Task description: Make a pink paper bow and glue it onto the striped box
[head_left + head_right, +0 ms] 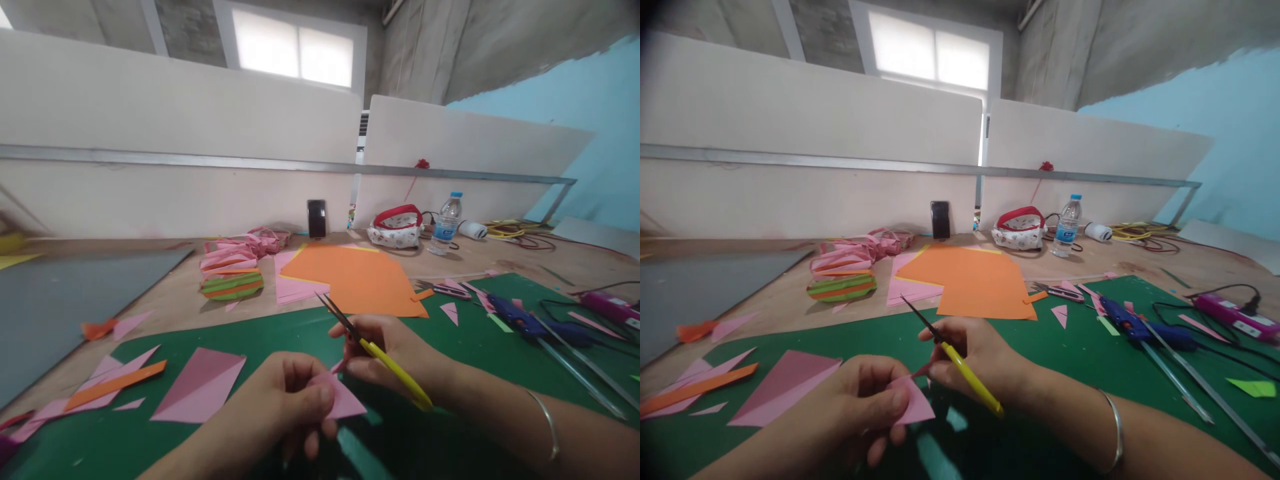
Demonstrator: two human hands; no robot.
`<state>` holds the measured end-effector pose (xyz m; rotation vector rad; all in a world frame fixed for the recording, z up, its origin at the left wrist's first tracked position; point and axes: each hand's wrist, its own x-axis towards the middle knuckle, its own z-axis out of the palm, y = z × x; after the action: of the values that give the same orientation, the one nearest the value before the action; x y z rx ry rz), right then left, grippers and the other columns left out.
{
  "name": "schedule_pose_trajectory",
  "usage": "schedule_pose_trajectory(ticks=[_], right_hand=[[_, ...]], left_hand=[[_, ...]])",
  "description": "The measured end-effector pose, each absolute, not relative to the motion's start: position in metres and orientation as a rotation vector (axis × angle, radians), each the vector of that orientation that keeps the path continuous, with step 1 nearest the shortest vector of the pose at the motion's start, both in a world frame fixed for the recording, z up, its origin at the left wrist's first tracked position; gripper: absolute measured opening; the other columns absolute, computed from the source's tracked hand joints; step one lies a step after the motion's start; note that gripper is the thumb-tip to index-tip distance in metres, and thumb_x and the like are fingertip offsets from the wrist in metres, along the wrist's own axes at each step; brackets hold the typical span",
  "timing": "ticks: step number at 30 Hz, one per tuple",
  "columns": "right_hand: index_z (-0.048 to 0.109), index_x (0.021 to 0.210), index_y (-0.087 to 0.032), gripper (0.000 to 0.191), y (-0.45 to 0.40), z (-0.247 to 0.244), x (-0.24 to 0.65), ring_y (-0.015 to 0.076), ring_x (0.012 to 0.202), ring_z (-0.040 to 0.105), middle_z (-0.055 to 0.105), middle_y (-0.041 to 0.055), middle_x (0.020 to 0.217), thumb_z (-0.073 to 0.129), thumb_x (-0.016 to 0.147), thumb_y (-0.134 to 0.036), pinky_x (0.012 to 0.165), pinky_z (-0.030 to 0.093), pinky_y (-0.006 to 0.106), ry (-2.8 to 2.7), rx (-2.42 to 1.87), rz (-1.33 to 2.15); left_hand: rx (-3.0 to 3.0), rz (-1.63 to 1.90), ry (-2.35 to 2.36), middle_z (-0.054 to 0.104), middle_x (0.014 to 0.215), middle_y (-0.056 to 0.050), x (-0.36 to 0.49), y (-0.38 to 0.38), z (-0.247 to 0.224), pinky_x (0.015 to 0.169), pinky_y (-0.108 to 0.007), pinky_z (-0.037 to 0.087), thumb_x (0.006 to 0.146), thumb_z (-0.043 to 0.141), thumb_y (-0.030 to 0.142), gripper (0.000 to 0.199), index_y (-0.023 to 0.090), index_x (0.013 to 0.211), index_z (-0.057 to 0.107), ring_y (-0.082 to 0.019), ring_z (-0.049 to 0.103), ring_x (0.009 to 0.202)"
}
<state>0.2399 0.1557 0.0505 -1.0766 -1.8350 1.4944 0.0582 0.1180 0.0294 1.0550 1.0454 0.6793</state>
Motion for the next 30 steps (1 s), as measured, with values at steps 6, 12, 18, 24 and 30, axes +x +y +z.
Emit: schedule_pose_trajectory(ticks=[6,12,18,24,30], right_hand=[[0.056,0.102,-0.014,0.033,0.158,0.046,0.24,0.0102,0.069,0.056,0.056,-0.0027,0.075,0.061,0.071,-0.005,0.067,0.046,0.024,-1.816,-1.033,1.491],[0.057,0.1,-0.016,0.026,0.16,0.046,0.243,0.0093,0.067,0.053,0.054,-0.0038,0.074,0.062,0.074,-0.013,0.065,0.045,0.022,-1.713,-1.039,1.162],[0.062,0.1,-0.015,0.029,0.154,0.044,0.24,0.0102,0.064,0.054,0.059,-0.0019,0.075,0.065,0.071,-0.012,0.062,0.045,0.023,-1.905,-0.893,1.184],[0.066,0.093,-0.012,0.03,0.148,0.043,0.235,0.0088,0.062,0.048,0.06,-0.0004,0.077,0.063,0.066,-0.002,0.057,0.039,0.021,-1.946,-0.861,1.29],[0.063,0.093,-0.012,0.031,0.149,0.045,0.234,0.0119,0.071,0.056,0.062,0.0009,0.079,0.064,0.064,-0.002,0.067,0.045,0.024,-1.837,-0.829,1.526]], left_hand=[[1.068,0.65,1.04,0.064,0.055,-0.002,0.059,0.118,0.025,0.036,-0.016,0.024,0.067,0.072,0.043,0.031,0.016,0.065,0.059,-0.006,0.046,0.039],[1.256,0.781,1.327,0.048,0.043,0.005,0.059,0.123,0.022,0.04,-0.019,0.022,0.073,0.061,0.042,0.027,0.017,0.062,0.056,-0.006,0.036,0.038],[1.385,0.672,1.261,0.056,0.055,0.002,0.063,0.122,0.02,0.04,-0.019,0.028,0.071,0.059,0.029,0.015,0.014,0.072,0.063,-0.007,0.042,0.042],[1.347,0.77,1.201,0.049,0.052,0.01,0.066,0.119,0.011,0.04,-0.02,0.032,0.069,0.063,0.025,0.032,0.02,0.097,0.048,-0.009,0.044,0.042],[1.268,0.856,1.188,0.055,0.056,0.009,0.068,0.119,0.018,0.043,-0.019,0.035,0.06,0.072,0.022,0.043,0.021,0.095,0.048,-0.009,0.05,0.046]])
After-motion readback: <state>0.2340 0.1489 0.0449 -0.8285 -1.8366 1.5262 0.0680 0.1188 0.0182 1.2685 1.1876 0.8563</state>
